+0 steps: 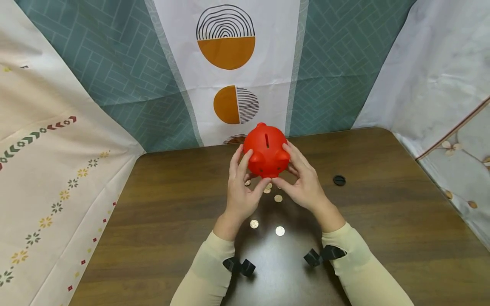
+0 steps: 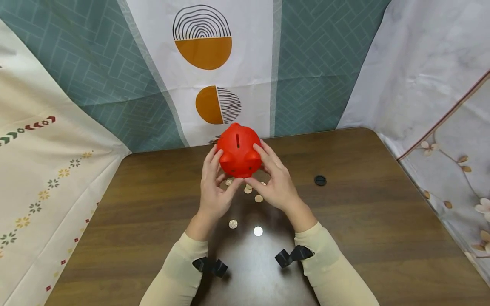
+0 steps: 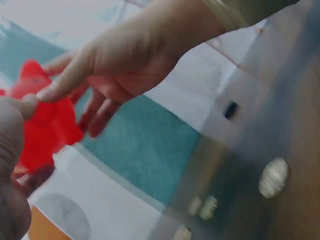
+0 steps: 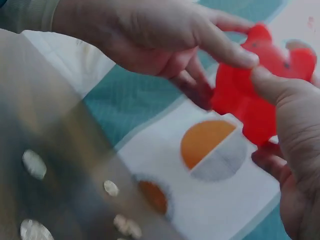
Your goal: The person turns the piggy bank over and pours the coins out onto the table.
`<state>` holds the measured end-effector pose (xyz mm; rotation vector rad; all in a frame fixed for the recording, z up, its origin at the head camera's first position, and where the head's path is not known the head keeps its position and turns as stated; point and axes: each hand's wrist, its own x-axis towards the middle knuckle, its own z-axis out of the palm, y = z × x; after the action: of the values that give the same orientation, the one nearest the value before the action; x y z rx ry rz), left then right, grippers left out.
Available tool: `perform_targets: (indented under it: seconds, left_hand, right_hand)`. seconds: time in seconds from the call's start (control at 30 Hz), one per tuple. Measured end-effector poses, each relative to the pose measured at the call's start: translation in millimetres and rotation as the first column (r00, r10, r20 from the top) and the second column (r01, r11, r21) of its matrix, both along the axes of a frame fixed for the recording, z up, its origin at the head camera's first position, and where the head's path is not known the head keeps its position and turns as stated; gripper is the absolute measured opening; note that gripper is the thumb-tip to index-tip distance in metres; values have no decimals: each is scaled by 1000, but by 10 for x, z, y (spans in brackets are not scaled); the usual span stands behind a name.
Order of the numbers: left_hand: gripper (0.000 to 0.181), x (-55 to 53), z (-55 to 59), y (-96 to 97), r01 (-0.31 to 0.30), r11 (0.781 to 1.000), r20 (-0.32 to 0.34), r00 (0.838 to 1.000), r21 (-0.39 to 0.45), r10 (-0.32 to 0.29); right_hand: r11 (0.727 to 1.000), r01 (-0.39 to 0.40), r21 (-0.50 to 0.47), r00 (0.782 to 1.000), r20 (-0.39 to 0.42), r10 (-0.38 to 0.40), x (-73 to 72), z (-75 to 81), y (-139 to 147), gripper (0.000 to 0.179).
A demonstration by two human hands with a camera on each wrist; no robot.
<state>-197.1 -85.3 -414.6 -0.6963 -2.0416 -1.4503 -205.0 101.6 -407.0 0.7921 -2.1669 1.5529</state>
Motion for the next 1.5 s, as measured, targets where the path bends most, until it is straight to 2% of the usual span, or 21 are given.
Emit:
perform_targets:
  seconds: [0.03, 0.1, 0.2, 0.23, 0.3, 0.43, 0.53, 0.6, 0.63, 0.7, 0.73, 0.8, 0.83, 0.87, 0.9, 0.97, 1.03, 1.07, 1.33, 1.4, 1.5]
  left_hand:
    - [80, 5, 22, -2, -7, 1000, -1, 1000, -5, 7]
    - [80, -6, 20, -16, -37, 998, 63, 997, -51, 40]
    - [79, -41, -31, -35, -71, 987, 239, 966, -144, 104]
    - [79, -54, -51, -40, -70, 984, 274, 955, -165, 114]
    - [80, -63, -73, -44, -59, 983, 300, 947, -174, 110]
    - [78, -72, -96, -49, -56, 986, 305, 947, -155, 102]
    - [77, -73, -121, -57, -59, 984, 321, 940, -166, 111]
    - [77, -65, -121, -54, -47, 988, 313, 945, -148, 92]
    - [77, -53, -109, -47, -37, 993, 296, 953, -116, 70]
    - [76, 11, 1, -16, -7, 999, 176, 984, -42, 14]
    - [75, 36, 43, -3, 11, 1000, 111, 994, -10, -10]
    - [75, 73, 116, 13, 25, 1000, 37, 999, 18, -26]
    - [75, 78, 130, 12, 20, 1000, 37, 999, 17, -20]
    - [74, 71, 124, 5, 10, 1000, 58, 998, -2, -10]
    - [75, 32, 60, -12, -6, 1000, 121, 993, -26, 9]
    - [75, -4, -11, -38, -31, 995, 268, 962, -94, 55]
    - [75, -36, -75, -56, -32, 991, 343, 936, -132, 76]
    - [76, -41, -93, -59, -29, 990, 356, 931, -140, 78]
    - [77, -52, -109, -44, -33, 989, 355, 931, -143, 82]
    - [77, -36, -83, -28, -28, 993, 304, 951, -116, 63]
    - [76, 15, 8, 0, -19, 997, 116, 993, -76, 28]
  right_hand:
    - [1000, 3, 0, 1000, -3, -3, -27, -26, 8, 86]
    - [999, -6, 40, 999, 51, 4, -76, -91, 21, 85]
    - [993, -15, 118, 976, 219, -11, -134, -169, 31, 82]
    - [991, -20, 134, 967, 254, -15, -146, -192, 35, 82]
    - [991, -19, 135, 959, 284, -20, -150, -201, 36, 82]
    - [992, -12, 127, 959, 284, -25, -132, -181, 18, 81]
    - [990, -19, 141, 957, 291, -23, -70, -103, -9, 80]
    - [990, -16, 137, 957, 291, -25, -5, -12, -27, 79]
    - [992, -4, 125, 965, 261, -28, 0, -9, -28, 79]
    - [997, 15, 79, 993, 119, -24, 41, 51, -34, 82]
    - [998, 22, 55, 999, 44, -24, 36, 43, -29, 85]
    - [999, 29, 22, 999, -41, -28, 3, -2, -12, 88]
    - [999, 34, 27, 998, -50, -32, -20, -37, -2, 88]
    - [999, 25, 43, 999, -24, -24, -24, -45, 5, 87]
    - [998, 15, 67, 999, 42, -18, -67, -112, 23, 85]
    - [993, -8, 116, 980, 198, -15, -103, -185, 41, 82]
    - [989, -20, 144, 962, 273, -21, -124, -244, 50, 80]
    - [990, -25, 140, 958, 286, -17, -131, -265, 51, 80]
    - [989, -17, 148, 957, 289, -27, -138, -276, 45, 82]
    - [993, -6, 122, 969, 246, -25, -128, -251, 40, 82]
    - [999, 1, 32, 995, 97, -4, -97, -189, 25, 86]
